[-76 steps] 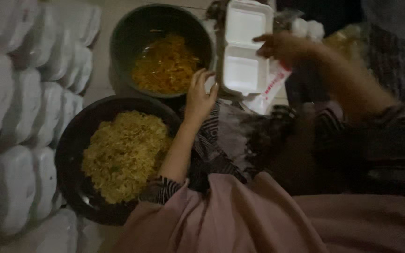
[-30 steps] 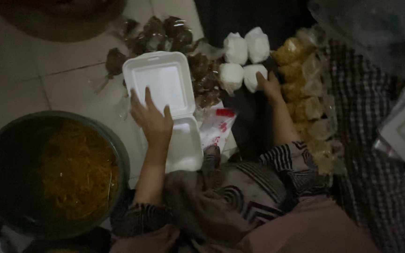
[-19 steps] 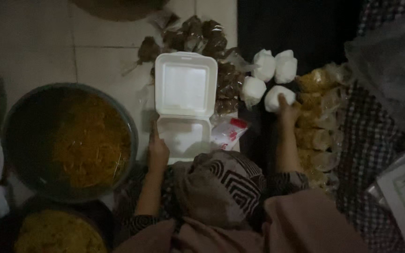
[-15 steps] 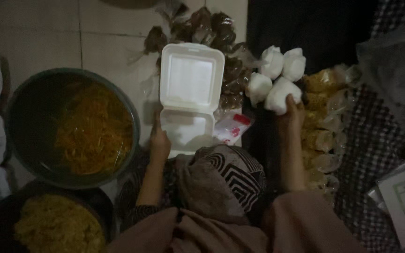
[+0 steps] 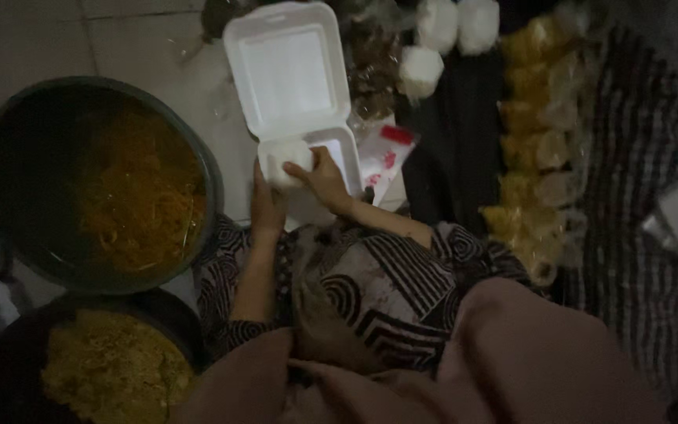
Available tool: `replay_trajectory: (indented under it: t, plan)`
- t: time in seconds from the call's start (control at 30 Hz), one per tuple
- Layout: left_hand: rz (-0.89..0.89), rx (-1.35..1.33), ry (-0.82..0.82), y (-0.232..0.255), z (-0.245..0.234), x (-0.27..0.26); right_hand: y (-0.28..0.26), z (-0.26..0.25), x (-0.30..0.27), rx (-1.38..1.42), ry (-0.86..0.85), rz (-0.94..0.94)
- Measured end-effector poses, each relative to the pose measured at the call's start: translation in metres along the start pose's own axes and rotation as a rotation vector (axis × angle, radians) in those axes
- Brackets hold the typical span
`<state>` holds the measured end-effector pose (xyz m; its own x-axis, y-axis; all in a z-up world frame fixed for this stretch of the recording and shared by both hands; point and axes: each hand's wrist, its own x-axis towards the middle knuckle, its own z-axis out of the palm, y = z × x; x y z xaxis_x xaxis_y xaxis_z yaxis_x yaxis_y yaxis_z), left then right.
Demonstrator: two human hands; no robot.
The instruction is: The person scoops noodles from a large bowl into small plastic bags and places them into white styrofoam containers. They also add a shredded vegetable mixture to the bags and containers, then close the containers and stack them.
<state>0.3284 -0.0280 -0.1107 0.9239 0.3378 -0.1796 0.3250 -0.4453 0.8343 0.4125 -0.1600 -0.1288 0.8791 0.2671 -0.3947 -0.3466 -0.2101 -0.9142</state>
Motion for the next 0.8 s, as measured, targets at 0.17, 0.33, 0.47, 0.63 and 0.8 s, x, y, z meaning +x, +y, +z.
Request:
replay_trajectory:
  t: [0.17,0.33,0.47,0.63,0.8]
  plan:
    - [-0.298,0.061,-0.141,-0.018,0.000,0.002,-0.010,0.001,-0.013,-0.426,0.147,-0.240]
    - [0.029,0.055,-0.187,-0.006,-0.014,-0.009,-0.016,-0.035,-0.038,-0.561,0.248,-0.498]
    - [0.090,0.365,-0.192,0.021,-0.019,-0.019,0.005,-0.101,-0.081,-0.475,0.481,-0.501]
    - [0.158,0.445,-0.083,0.014,-0.010,-0.013,0.052,-0.220,-0.147,-0.645,0.971,-0.088]
    - [0.171,0.429,0.010,0.003,-0.006,-0.021,0.105,-0.280,-0.235,-1.128,1.341,-0.031]
